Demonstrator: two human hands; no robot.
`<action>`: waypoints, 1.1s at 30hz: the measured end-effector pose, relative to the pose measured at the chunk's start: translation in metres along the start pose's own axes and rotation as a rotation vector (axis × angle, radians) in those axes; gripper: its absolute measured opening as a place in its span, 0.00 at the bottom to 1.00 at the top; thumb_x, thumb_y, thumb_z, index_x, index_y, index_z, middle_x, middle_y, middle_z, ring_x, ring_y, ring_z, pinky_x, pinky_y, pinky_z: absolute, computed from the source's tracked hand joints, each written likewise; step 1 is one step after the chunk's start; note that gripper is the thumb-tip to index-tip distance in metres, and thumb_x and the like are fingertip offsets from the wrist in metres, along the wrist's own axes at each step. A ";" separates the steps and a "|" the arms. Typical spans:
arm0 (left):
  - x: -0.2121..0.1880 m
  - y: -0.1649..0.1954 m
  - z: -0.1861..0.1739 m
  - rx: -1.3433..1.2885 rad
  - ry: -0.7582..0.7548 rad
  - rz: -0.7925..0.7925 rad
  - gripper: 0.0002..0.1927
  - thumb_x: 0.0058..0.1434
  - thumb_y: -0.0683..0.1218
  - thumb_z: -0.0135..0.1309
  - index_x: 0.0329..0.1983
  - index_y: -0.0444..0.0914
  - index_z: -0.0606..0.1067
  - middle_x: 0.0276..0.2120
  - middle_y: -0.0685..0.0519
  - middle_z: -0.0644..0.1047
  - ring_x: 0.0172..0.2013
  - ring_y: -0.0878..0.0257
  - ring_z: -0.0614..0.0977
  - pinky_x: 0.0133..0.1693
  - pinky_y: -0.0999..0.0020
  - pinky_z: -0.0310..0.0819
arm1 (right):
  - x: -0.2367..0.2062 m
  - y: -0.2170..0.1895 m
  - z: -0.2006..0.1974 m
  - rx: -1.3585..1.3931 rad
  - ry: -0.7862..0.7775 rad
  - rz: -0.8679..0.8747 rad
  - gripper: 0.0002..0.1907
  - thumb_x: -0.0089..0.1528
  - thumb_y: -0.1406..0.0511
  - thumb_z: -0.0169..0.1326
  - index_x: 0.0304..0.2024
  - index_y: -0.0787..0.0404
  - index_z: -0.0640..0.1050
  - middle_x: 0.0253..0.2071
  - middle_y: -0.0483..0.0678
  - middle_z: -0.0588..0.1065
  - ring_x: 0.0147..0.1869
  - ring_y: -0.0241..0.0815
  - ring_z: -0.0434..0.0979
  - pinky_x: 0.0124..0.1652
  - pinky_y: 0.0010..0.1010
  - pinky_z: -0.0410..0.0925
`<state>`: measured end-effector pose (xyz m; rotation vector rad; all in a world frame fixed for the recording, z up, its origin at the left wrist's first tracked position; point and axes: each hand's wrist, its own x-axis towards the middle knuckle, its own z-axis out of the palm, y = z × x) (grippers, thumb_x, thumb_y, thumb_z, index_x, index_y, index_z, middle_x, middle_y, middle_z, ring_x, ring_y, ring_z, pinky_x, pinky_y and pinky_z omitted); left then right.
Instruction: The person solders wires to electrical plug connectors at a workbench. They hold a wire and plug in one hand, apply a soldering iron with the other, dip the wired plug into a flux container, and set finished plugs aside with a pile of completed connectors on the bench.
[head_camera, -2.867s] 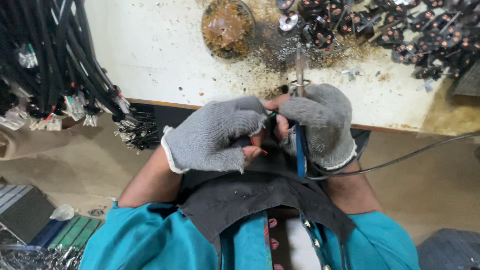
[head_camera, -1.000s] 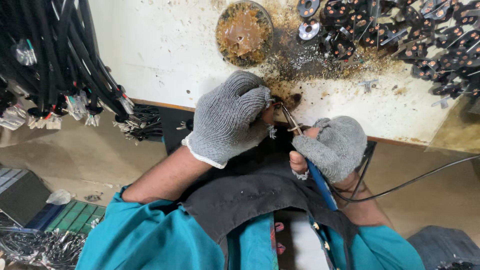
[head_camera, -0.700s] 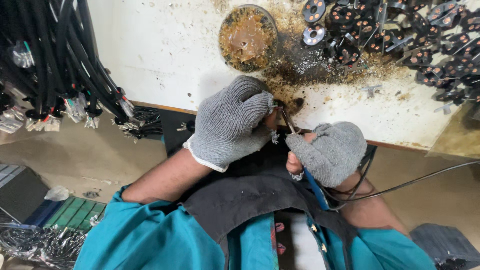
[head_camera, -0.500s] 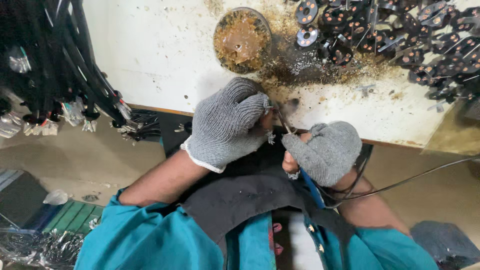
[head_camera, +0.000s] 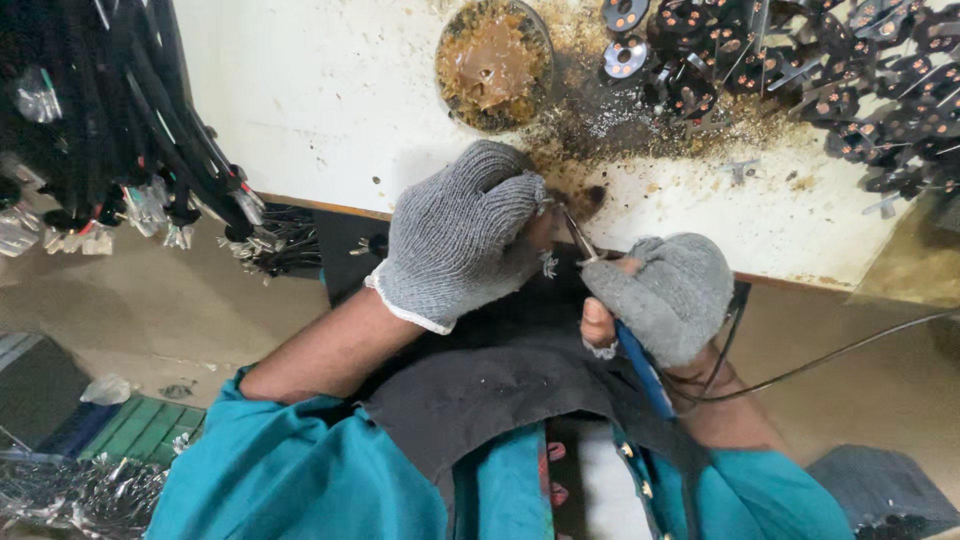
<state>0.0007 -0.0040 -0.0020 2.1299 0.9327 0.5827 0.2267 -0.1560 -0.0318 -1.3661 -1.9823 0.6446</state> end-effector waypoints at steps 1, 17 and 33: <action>0.000 0.000 -0.001 0.005 -0.017 -0.003 0.13 0.58 0.44 0.66 0.44 0.41 0.75 0.43 0.47 0.76 0.40 0.48 0.82 0.37 0.57 0.77 | 0.006 -0.003 -0.007 -0.028 -0.006 0.006 0.13 0.57 0.62 0.68 0.41 0.59 0.83 0.30 0.48 0.77 0.33 0.49 0.78 0.34 0.43 0.67; 0.001 0.000 -0.002 -0.008 -0.035 -0.026 0.13 0.57 0.43 0.65 0.44 0.42 0.77 0.42 0.49 0.77 0.37 0.50 0.82 0.36 0.57 0.77 | 0.008 -0.001 0.003 -0.064 -0.282 0.089 0.08 0.54 0.57 0.67 0.34 0.44 0.82 0.23 0.41 0.77 0.22 0.44 0.76 0.23 0.42 0.64; 0.001 0.000 -0.001 0.000 -0.020 -0.004 0.13 0.57 0.43 0.66 0.42 0.41 0.75 0.43 0.48 0.76 0.40 0.49 0.82 0.38 0.56 0.77 | 0.019 -0.015 -0.010 0.436 -0.273 0.795 0.17 0.56 0.55 0.65 0.19 0.58 0.80 0.19 0.47 0.77 0.20 0.42 0.77 0.23 0.37 0.67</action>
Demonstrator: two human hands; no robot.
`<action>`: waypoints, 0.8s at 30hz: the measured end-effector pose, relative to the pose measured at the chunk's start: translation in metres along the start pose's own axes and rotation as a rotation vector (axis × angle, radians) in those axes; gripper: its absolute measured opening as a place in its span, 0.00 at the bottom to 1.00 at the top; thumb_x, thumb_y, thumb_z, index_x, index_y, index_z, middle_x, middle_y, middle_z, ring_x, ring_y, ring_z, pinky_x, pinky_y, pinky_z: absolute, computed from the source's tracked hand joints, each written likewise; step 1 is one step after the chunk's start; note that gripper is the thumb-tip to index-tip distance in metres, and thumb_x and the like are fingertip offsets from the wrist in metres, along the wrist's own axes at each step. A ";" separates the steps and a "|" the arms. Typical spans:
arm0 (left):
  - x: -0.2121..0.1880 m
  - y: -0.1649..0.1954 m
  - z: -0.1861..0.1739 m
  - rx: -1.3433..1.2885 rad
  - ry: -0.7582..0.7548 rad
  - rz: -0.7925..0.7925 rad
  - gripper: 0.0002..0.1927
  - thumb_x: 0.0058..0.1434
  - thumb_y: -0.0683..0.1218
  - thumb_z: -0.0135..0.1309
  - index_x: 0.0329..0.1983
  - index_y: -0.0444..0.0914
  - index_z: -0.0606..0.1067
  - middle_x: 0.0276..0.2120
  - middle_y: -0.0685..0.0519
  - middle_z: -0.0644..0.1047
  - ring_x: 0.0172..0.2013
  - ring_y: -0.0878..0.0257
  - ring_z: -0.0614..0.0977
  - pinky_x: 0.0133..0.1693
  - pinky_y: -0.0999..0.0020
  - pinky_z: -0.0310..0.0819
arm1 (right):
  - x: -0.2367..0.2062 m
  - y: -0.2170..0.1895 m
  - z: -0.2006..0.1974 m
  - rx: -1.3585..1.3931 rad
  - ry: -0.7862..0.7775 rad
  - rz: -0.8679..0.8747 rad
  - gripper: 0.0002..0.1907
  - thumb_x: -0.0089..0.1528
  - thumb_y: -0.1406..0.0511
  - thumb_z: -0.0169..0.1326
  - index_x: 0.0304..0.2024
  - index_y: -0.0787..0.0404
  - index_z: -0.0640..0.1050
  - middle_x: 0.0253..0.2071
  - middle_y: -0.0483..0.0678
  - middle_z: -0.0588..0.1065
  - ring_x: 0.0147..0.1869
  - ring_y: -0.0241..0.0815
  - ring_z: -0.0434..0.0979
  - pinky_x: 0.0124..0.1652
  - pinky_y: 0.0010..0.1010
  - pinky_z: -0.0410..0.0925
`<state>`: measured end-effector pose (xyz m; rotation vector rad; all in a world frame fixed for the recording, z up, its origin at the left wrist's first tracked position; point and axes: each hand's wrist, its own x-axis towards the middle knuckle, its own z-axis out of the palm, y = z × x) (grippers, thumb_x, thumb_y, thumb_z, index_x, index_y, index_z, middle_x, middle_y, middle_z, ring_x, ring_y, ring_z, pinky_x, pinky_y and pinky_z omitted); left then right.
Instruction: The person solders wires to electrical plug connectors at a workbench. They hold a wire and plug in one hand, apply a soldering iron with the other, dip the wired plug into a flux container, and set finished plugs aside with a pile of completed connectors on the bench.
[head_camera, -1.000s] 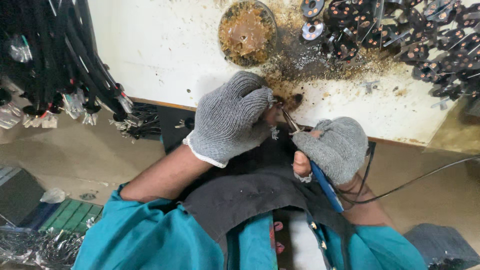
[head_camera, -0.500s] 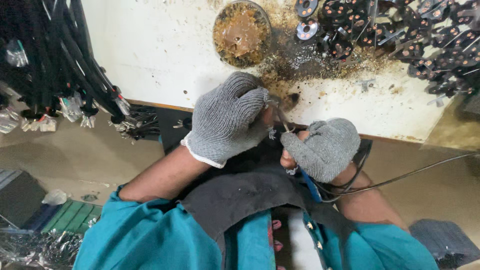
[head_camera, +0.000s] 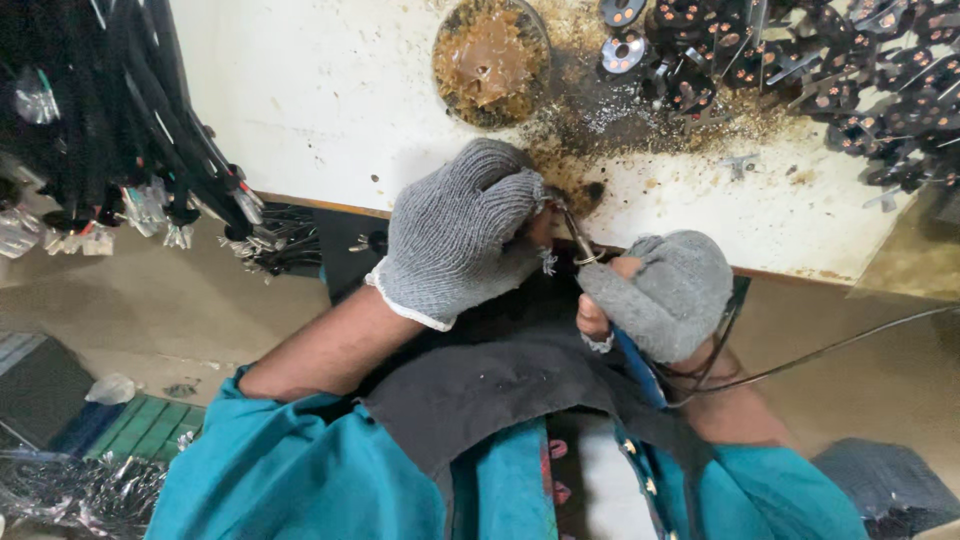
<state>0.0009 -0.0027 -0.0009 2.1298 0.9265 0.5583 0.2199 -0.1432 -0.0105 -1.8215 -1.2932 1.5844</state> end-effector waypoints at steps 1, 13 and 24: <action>0.000 -0.001 -0.001 0.002 -0.025 -0.009 0.14 0.54 0.44 0.66 0.42 0.41 0.75 0.43 0.48 0.76 0.39 0.49 0.82 0.37 0.56 0.77 | -0.003 -0.007 -0.004 0.236 0.039 0.112 0.16 0.57 0.56 0.65 0.21 0.58 0.80 0.20 0.47 0.77 0.22 0.42 0.77 0.25 0.36 0.67; -0.001 -0.002 -0.002 0.025 -0.026 -0.002 0.15 0.55 0.45 0.67 0.42 0.42 0.75 0.44 0.48 0.76 0.39 0.49 0.81 0.36 0.56 0.76 | 0.018 -0.053 -0.032 -0.443 0.779 -0.242 0.16 0.66 0.69 0.66 0.46 0.61 0.70 0.36 0.50 0.77 0.40 0.43 0.78 0.45 0.33 0.72; -0.002 -0.001 0.000 -0.002 -0.009 -0.005 0.16 0.55 0.44 0.66 0.44 0.42 0.74 0.44 0.49 0.76 0.40 0.49 0.81 0.38 0.56 0.76 | 0.033 -0.084 -0.023 -0.071 0.698 -0.229 0.18 0.71 0.74 0.63 0.57 0.63 0.68 0.48 0.49 0.77 0.52 0.35 0.81 0.51 0.24 0.75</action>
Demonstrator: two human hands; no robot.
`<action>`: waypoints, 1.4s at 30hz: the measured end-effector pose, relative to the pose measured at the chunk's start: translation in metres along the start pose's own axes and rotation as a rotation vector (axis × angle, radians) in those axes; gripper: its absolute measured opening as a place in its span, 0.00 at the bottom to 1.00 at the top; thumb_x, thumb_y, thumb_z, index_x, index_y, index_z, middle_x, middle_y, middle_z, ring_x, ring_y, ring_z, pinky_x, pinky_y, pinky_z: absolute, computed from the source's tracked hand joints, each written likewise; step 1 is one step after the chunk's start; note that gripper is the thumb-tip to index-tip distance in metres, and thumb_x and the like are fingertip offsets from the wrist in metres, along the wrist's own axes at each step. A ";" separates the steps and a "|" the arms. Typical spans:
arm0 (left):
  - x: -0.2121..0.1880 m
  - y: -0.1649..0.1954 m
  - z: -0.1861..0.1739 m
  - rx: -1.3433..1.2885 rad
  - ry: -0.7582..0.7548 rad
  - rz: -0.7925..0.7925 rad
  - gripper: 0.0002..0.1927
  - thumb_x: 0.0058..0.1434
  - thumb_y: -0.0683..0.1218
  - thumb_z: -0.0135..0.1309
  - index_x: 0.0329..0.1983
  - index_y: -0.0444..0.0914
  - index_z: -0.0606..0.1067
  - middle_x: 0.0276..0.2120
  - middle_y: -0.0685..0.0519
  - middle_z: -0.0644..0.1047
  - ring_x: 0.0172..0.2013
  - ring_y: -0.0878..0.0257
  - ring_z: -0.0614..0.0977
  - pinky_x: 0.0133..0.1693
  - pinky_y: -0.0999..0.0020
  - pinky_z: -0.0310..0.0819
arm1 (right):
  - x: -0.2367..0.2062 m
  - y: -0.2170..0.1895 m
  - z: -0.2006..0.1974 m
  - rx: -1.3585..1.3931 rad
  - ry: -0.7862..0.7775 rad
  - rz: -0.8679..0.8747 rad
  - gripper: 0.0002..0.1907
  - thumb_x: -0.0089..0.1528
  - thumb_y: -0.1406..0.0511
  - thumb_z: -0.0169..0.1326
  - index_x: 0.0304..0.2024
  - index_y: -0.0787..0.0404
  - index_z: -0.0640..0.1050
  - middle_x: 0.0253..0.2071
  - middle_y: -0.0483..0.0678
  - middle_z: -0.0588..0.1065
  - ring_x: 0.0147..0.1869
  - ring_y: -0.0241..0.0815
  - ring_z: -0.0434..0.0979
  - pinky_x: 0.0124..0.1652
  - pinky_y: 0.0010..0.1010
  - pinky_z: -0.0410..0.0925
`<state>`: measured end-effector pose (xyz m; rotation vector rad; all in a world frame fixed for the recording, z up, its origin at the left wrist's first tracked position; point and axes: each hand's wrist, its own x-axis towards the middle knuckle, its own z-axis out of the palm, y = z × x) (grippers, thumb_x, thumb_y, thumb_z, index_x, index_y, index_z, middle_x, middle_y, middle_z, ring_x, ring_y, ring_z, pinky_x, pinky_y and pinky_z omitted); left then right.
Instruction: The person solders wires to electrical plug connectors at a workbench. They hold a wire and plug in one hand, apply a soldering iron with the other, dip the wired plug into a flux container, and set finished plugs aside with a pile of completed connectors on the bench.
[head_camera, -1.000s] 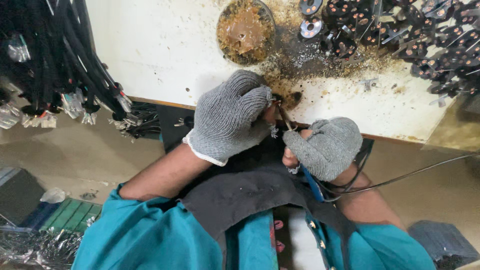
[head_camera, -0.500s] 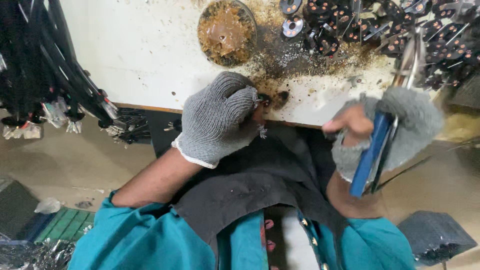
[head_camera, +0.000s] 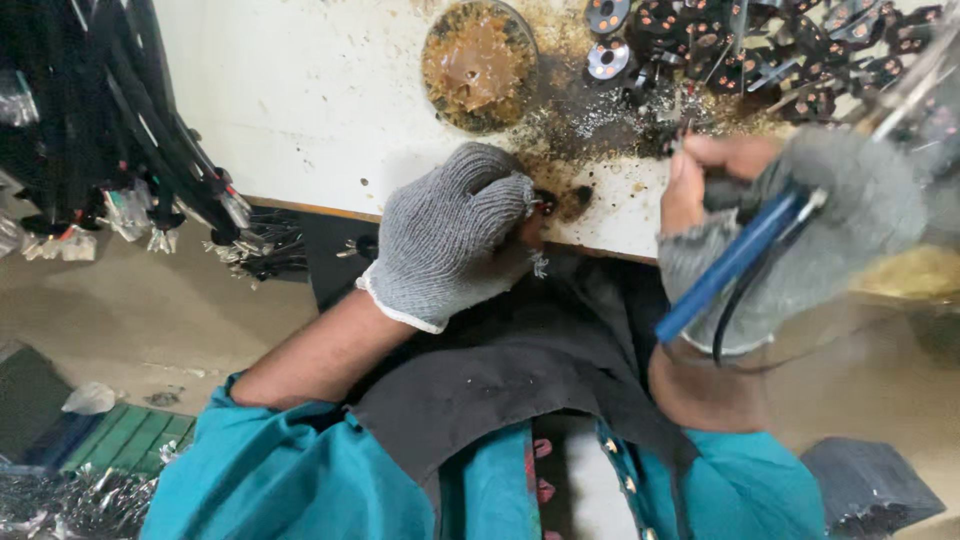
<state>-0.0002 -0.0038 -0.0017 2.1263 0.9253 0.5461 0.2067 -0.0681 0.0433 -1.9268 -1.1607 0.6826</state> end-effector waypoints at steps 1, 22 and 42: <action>0.000 0.000 0.000 -0.010 0.001 0.008 0.17 0.55 0.44 0.66 0.45 0.42 0.74 0.45 0.48 0.76 0.40 0.49 0.81 0.39 0.56 0.77 | -0.011 -0.004 -0.006 0.036 -0.040 0.116 0.16 0.69 0.74 0.63 0.54 0.63 0.71 0.47 0.49 0.78 0.50 0.35 0.81 0.51 0.25 0.75; 0.004 -0.002 0.001 -0.005 -0.007 0.020 0.14 0.51 0.43 0.64 0.39 0.40 0.73 0.41 0.48 0.75 0.41 0.48 0.80 0.38 0.55 0.76 | -0.048 0.016 0.013 -0.381 -0.269 -0.230 0.09 0.53 0.69 0.66 0.37 0.54 0.85 0.35 0.50 0.80 0.38 0.53 0.78 0.42 0.40 0.68; 0.003 -0.001 0.003 -0.022 0.025 0.025 0.11 0.60 0.43 0.64 0.40 0.39 0.74 0.43 0.48 0.76 0.43 0.48 0.81 0.41 0.56 0.77 | -0.040 0.053 -0.011 -0.232 -0.390 -0.486 0.20 0.52 0.54 0.64 0.39 0.62 0.83 0.29 0.50 0.75 0.33 0.52 0.75 0.37 0.44 0.65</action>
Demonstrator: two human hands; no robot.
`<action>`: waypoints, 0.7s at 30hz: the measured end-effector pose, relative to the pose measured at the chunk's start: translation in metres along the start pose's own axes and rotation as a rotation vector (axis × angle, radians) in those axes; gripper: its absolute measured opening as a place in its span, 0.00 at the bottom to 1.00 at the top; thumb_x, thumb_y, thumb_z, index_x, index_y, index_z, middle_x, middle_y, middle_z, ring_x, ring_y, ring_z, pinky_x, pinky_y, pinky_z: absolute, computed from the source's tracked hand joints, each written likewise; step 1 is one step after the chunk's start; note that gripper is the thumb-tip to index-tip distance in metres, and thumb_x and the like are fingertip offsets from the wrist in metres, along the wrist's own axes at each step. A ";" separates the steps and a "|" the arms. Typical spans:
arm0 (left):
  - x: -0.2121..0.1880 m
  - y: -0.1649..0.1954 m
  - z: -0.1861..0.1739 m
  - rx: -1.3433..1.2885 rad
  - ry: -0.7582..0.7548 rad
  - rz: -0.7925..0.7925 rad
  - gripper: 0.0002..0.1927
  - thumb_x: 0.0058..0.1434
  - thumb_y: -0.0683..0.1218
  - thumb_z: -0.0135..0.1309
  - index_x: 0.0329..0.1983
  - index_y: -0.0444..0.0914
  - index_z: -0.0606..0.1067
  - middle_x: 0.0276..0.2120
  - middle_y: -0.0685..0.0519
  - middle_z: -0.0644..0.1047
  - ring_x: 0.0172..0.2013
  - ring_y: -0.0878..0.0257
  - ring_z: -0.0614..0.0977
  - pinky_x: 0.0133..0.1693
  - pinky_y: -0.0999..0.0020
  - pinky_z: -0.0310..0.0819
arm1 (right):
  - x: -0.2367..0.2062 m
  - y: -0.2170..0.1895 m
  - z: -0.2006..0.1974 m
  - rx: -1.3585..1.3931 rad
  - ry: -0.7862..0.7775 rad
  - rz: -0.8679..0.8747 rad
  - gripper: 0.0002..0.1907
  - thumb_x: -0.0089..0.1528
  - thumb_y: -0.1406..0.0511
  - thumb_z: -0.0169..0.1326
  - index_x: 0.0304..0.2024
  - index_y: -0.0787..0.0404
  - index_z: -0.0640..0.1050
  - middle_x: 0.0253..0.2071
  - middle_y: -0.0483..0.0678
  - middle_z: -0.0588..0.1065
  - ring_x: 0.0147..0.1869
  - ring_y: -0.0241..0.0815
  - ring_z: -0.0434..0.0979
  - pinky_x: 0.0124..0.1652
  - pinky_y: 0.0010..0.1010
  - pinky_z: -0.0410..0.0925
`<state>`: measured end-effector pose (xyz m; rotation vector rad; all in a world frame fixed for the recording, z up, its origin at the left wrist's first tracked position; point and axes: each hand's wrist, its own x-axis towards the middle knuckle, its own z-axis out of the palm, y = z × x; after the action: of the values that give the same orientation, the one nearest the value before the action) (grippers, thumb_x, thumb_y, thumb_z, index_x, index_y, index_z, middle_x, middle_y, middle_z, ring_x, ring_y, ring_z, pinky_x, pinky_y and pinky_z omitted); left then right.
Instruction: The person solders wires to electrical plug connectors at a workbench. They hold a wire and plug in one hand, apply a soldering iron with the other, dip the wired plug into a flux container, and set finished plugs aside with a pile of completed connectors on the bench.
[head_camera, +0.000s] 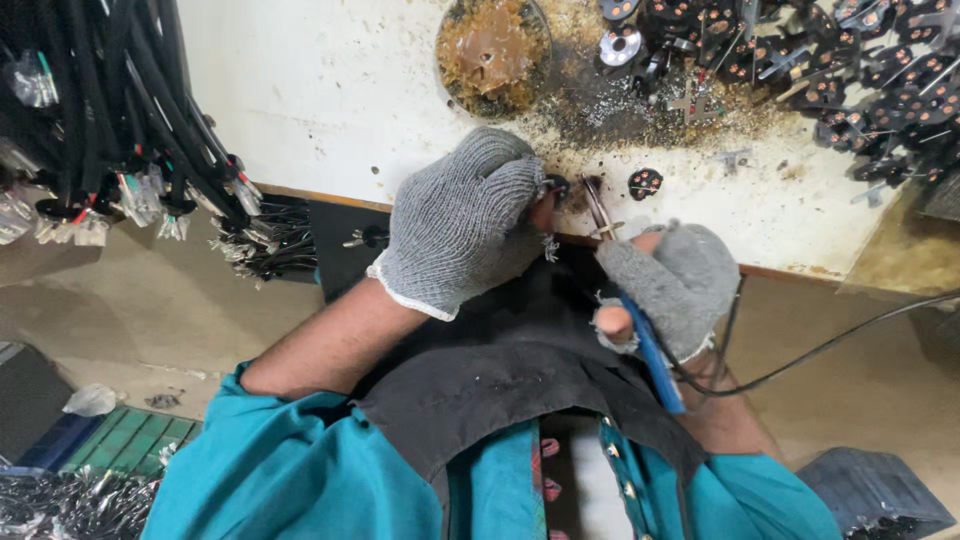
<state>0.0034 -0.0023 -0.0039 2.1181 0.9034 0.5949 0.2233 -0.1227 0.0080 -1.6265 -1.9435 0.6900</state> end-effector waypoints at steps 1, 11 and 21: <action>0.000 0.000 0.000 0.003 0.004 0.006 0.11 0.60 0.43 0.64 0.41 0.39 0.74 0.43 0.48 0.75 0.43 0.48 0.81 0.42 0.56 0.77 | -0.005 0.003 0.004 0.038 0.135 -0.020 0.20 0.55 0.54 0.63 0.41 0.63 0.83 0.30 0.49 0.74 0.34 0.51 0.75 0.37 0.43 0.65; -0.001 -0.001 0.000 0.013 -0.006 0.006 0.11 0.61 0.44 0.65 0.42 0.39 0.74 0.43 0.47 0.75 0.42 0.48 0.81 0.40 0.57 0.76 | -0.007 0.003 0.009 0.071 0.106 -0.104 0.07 0.60 0.62 0.63 0.35 0.59 0.82 0.29 0.47 0.75 0.33 0.50 0.76 0.37 0.45 0.67; -0.003 -0.002 0.001 0.009 0.009 0.017 0.13 0.60 0.44 0.65 0.45 0.39 0.74 0.45 0.47 0.76 0.43 0.48 0.81 0.41 0.57 0.77 | -0.007 0.002 0.011 0.092 0.097 -0.129 0.06 0.61 0.64 0.64 0.37 0.59 0.82 0.31 0.48 0.77 0.35 0.49 0.77 0.38 0.42 0.67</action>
<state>0.0014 -0.0039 -0.0067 2.1341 0.8958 0.6109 0.2188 -0.1296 -0.0020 -1.4390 -1.8997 0.6278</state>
